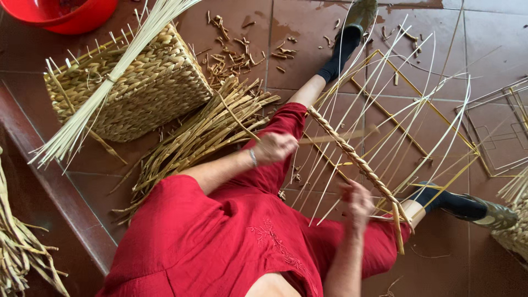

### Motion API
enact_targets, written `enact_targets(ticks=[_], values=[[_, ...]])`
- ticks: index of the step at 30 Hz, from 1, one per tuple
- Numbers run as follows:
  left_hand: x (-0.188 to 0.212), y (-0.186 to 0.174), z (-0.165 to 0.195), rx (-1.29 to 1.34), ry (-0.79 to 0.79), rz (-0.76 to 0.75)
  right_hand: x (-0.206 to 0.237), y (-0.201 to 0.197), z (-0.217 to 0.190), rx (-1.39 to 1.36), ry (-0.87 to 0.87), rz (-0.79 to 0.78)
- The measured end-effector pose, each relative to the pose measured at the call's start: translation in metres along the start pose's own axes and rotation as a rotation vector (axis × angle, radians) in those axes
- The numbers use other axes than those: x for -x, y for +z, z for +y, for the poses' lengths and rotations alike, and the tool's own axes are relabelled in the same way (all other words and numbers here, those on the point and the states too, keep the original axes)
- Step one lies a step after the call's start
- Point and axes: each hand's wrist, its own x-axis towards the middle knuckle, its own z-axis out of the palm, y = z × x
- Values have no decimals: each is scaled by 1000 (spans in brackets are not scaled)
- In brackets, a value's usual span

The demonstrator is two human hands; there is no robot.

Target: The person sits on the floor weaving a basket frame, bending and twisting thin woven strips around a rectangular frame with radiating stakes. They pull, fold and tuck the strips by hand, working along the braided edge to build up the basket rim.

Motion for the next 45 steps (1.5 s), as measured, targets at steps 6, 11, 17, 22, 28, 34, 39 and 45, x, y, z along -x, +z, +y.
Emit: enact_targets(ticks=[6,11,17,22,28,34,39,45], values=[[3,52,58,-36,77,-339,-13,40,-8,-821,208,4],[16,55,58,33,162,-312,-17,2,42,-797,240,98],[13,53,59,-76,43,-424,-15,-12,70,-912,246,127],[7,53,69,-103,163,-403,-11,-1,45,-860,209,40],[-4,74,90,-31,257,-316,7,34,43,-893,218,-215],[-6,80,86,-3,213,-317,-1,14,65,-923,240,-115],[-6,87,78,-58,179,-349,-5,8,75,-909,219,-161],[0,105,64,-150,216,-360,-3,21,72,-785,235,-118]])
